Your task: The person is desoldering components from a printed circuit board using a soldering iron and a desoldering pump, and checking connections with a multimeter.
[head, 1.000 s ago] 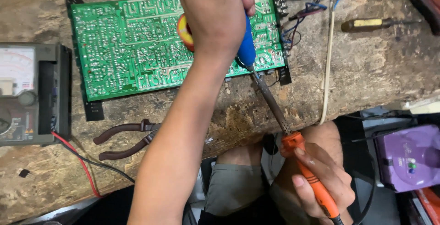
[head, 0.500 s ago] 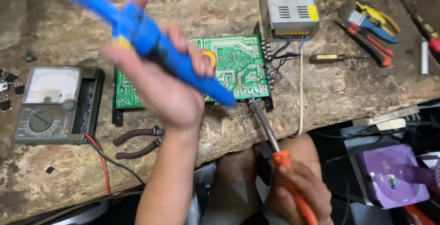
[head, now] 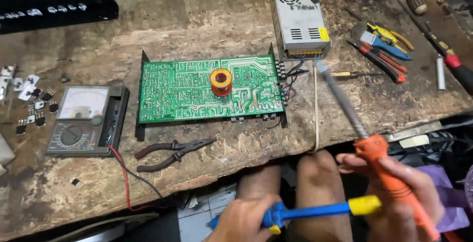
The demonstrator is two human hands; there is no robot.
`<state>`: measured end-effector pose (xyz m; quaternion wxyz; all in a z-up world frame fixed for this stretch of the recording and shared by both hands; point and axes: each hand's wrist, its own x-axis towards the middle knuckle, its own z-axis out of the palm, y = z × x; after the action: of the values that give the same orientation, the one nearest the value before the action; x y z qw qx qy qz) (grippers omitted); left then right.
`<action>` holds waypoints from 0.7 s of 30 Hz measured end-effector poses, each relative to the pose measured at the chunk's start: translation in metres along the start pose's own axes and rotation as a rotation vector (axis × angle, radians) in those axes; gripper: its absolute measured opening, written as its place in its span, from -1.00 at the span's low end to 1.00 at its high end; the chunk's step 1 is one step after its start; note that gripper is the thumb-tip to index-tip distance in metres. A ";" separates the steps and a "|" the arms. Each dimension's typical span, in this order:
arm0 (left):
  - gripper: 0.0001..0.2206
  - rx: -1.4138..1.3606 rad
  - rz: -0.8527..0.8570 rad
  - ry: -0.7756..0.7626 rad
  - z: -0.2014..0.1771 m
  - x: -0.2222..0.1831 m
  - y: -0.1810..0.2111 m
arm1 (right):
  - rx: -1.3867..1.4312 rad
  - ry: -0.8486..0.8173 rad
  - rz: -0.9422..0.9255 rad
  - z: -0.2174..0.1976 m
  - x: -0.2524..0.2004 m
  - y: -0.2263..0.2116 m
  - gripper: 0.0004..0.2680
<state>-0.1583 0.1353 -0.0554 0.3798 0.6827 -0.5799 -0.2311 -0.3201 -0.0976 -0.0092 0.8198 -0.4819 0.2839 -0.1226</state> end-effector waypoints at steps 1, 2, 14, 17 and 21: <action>-0.69 0.006 0.002 -0.002 -0.001 0.000 0.002 | 0.005 -0.002 -0.004 0.031 -0.009 -0.003 -0.65; -0.65 0.046 -0.140 -0.218 -0.001 0.000 0.004 | -0.253 -0.037 -0.376 0.062 -0.018 -0.006 -0.68; -0.55 0.127 -0.085 0.142 0.055 0.010 0.002 | -0.536 -0.445 -0.901 0.110 0.004 0.033 -0.71; -0.54 -0.046 -0.114 -0.069 0.007 0.022 0.006 | -0.521 -0.186 -0.846 0.066 0.012 0.045 -0.61; -0.42 -0.159 -0.342 -0.450 -0.073 0.027 0.006 | -0.424 0.248 -1.124 0.056 0.024 0.053 -0.63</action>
<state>-0.1009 0.1270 -0.0037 0.2496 0.6699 -0.5063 -0.4822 -0.2719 -0.0421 -0.0426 0.4768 -0.6927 0.0979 -0.5322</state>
